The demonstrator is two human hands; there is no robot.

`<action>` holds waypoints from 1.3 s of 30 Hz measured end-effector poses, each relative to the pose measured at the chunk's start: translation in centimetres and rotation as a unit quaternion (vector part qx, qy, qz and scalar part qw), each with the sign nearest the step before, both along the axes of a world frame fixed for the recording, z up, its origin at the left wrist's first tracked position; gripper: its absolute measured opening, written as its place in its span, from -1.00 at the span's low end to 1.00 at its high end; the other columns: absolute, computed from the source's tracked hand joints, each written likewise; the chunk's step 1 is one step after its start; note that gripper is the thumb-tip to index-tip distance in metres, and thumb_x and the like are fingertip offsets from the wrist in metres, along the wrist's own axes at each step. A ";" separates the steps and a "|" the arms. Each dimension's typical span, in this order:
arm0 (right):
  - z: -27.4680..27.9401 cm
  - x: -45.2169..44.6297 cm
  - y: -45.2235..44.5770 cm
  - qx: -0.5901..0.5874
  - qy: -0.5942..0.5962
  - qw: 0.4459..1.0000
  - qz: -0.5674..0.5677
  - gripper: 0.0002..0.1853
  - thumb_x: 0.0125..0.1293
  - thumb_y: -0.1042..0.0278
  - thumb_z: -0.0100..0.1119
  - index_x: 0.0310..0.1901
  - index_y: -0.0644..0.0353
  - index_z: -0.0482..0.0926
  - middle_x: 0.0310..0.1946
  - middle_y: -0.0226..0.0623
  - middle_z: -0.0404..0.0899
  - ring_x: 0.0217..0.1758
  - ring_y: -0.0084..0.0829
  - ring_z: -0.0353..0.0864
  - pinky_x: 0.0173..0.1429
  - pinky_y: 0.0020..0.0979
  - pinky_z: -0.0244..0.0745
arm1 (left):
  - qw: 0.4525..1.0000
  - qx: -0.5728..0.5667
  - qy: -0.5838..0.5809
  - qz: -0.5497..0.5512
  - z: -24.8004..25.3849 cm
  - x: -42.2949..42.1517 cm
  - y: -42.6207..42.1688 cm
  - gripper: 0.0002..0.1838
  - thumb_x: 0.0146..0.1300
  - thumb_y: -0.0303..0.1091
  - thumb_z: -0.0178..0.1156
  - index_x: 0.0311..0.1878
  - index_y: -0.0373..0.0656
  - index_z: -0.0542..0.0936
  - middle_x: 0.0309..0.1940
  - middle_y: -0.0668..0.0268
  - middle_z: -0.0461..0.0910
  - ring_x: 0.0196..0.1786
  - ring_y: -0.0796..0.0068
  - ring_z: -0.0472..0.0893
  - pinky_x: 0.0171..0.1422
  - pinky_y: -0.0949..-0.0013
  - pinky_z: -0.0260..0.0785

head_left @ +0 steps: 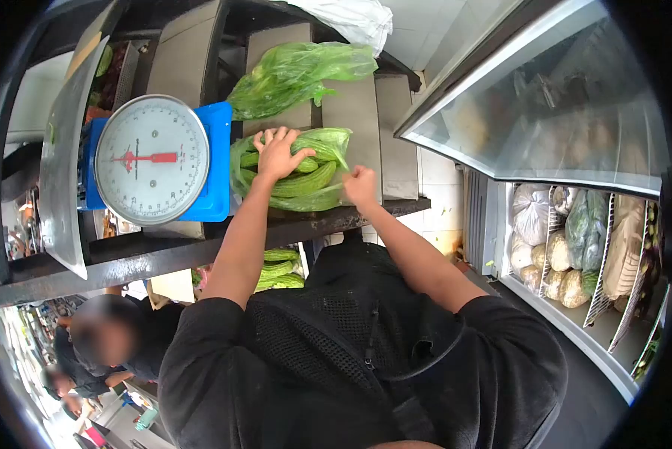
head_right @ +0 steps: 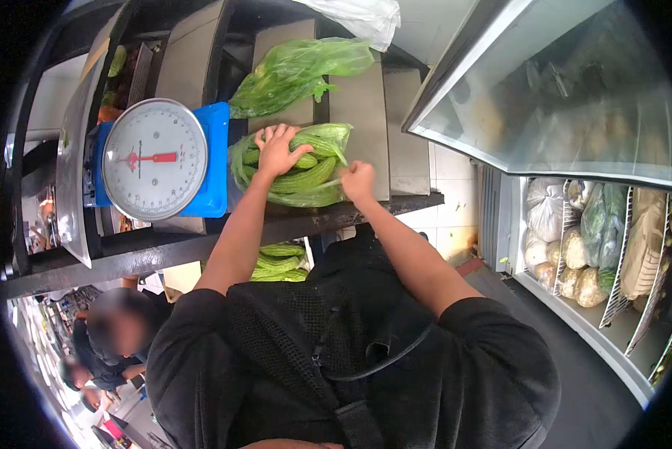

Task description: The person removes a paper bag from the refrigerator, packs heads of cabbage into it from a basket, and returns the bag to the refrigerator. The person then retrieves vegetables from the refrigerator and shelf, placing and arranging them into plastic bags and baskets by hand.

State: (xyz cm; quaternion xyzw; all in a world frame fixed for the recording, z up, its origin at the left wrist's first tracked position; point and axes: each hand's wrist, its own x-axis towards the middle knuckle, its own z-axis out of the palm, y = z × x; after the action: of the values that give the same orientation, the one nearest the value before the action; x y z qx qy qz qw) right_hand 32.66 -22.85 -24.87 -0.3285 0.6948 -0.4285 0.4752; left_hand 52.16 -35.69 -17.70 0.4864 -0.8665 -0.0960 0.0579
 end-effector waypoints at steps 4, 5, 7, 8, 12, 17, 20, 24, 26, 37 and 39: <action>-2.7 -0.3 -1.1 -0.035 0.268 0.962 -0.043 -0.90 0.06 0.50 0.22 -0.41 0.34 0.53 -0.51 0.07 0.62 -0.42 0.10 0.63 -0.28 -0.13 0.53 | 1.000 0.009 0.022 0.006 -0.7 0.4 -0.7 -0.47 0.37 0.24 0.07 0.12 0.02 0.61 0.04 0.27 0.53 0.24 0.10 0.35 0.44 -0.17 -0.11; -3.4 -0.6 -2.0 -0.038 0.267 0.962 -0.046 -0.90 0.06 0.50 0.22 -0.41 0.34 0.53 -0.51 0.07 0.62 -0.42 0.10 0.63 -0.28 -0.13 0.53 | 1.000 0.006 0.021 0.004 -0.9 0.3 -0.7 -0.47 0.37 0.24 0.07 0.12 0.02 0.61 0.04 0.27 0.53 0.24 0.10 0.35 0.44 -0.17 -0.11; -4.8 -1.2 -4.2 0.078 0.053 0.990 -0.107 -0.77 0.07 0.53 0.19 -0.18 0.25 0.61 -0.43 0.03 0.67 -0.26 0.05 0.69 -0.12 -0.15 0.59 | 1.000 -0.021 0.011 0.001 -0.9 0.4 -0.5 -0.56 0.44 0.13 0.02 0.10 0.03 0.62 0.02 0.30 0.54 0.21 0.14 0.37 0.42 -0.15 -0.07; -5.5 -1.3 -5.3 0.075 0.052 0.990 -0.109 -0.77 0.07 0.53 0.19 -0.18 0.25 0.61 -0.43 0.03 0.67 -0.26 0.05 0.69 -0.12 -0.15 0.59 | 1.000 -0.028 0.007 0.001 -0.9 0.4 -0.5 -0.56 0.45 0.13 -0.01 0.10 0.03 0.61 0.02 0.30 0.54 0.22 0.15 0.37 0.41 -0.15 -0.06; -3.2 -0.9 -8.1 -0.040 0.166 0.980 -0.099 -0.52 0.09 0.58 0.14 0.11 0.14 0.60 -0.22 -0.10 0.72 -0.08 -0.01 0.70 0.07 -0.18 0.60 | 0.999 -0.040 0.005 0.031 -1.0 0.2 0.0 -0.56 0.47 0.10 -0.02 0.11 0.01 0.60 0.03 0.31 0.54 0.22 0.16 0.37 0.41 -0.13 -0.07; 3.1 -2.1 -10.8 -0.272 0.522 0.797 0.137 -0.49 0.09 0.60 0.15 0.14 0.11 0.62 0.11 -0.12 0.63 0.08 -0.03 0.65 0.15 -0.18 0.58 | 0.997 -0.067 -0.002 0.045 -1.8 0.3 0.0 -0.54 0.45 0.12 0.01 0.11 0.00 0.60 0.03 0.31 0.55 0.21 0.14 0.38 0.38 -0.11 -0.03; 2.3 -2.5 -13.6 -0.093 0.317 0.913 0.239 -0.51 0.08 0.65 0.12 0.09 0.12 0.66 0.02 -0.11 0.68 0.04 0.01 0.67 0.15 -0.20 0.58 | 0.996 -0.058 0.028 0.059 -1.5 0.6 -0.3 -0.55 0.44 0.12 0.04 0.11 -0.01 0.61 0.02 0.30 0.55 0.20 0.14 0.39 0.37 -0.09 -0.03; -3.7 -2.1 -12.1 -0.080 0.021 0.995 0.051 -0.61 0.10 0.70 0.02 -0.05 0.26 0.70 -0.21 -0.11 0.73 -0.23 -0.16 0.71 -0.07 -0.25 0.64 | 0.998 -0.025 0.051 0.024 -1.1 2.3 0.0 -0.52 0.45 0.15 0.03 0.11 -0.02 0.61 0.00 0.28 0.55 0.20 0.12 0.38 0.38 -0.15 -0.07; -3.9 -2.6 -10.5 0.064 -0.291 0.943 -0.146 -0.79 0.18 0.70 0.02 -0.23 0.39 0.64 -0.33 -0.14 0.68 -0.42 -0.29 0.61 -0.27 -0.18 0.59 | 0.998 -0.043 0.053 -0.013 -1.1 2.4 0.1 -0.54 0.44 0.14 0.05 0.08 -0.02 0.62 -0.02 0.29 0.54 0.17 0.14 0.39 0.37 -0.14 -0.05; -3.1 -3.1 1.9 0.244 -0.181 0.952 0.020 -0.78 0.34 0.32 0.07 -0.35 0.32 0.54 -0.44 -0.12 0.56 -0.52 -0.27 0.60 -0.56 -0.28 0.45 | 0.997 -0.072 0.034 -0.016 -1.7 2.3 0.1 -0.54 0.40 0.15 0.09 0.08 0.01 0.62 0.02 0.30 0.55 0.18 0.14 0.41 0.36 -0.14 0.00; -1.0 -3.5 2.7 0.269 -0.071 0.956 0.097 -0.74 0.37 0.26 0.07 -0.34 0.32 0.54 -0.47 -0.16 0.56 -0.55 -0.27 0.61 -0.59 -0.32 0.45 | 0.998 -0.059 0.019 -0.014 -1.5 2.0 0.2 -0.52 0.41 0.16 0.07 0.14 0.02 0.60 0.10 0.27 0.53 0.25 0.13 0.39 0.38 -0.17 -0.01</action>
State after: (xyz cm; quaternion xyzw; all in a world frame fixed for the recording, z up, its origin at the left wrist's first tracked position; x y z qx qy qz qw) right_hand 29.18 -20.12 -25.83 -0.2231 0.7134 -0.1995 0.6337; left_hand 54.15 -35.50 -19.24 0.4681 -0.8761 -0.0547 0.1019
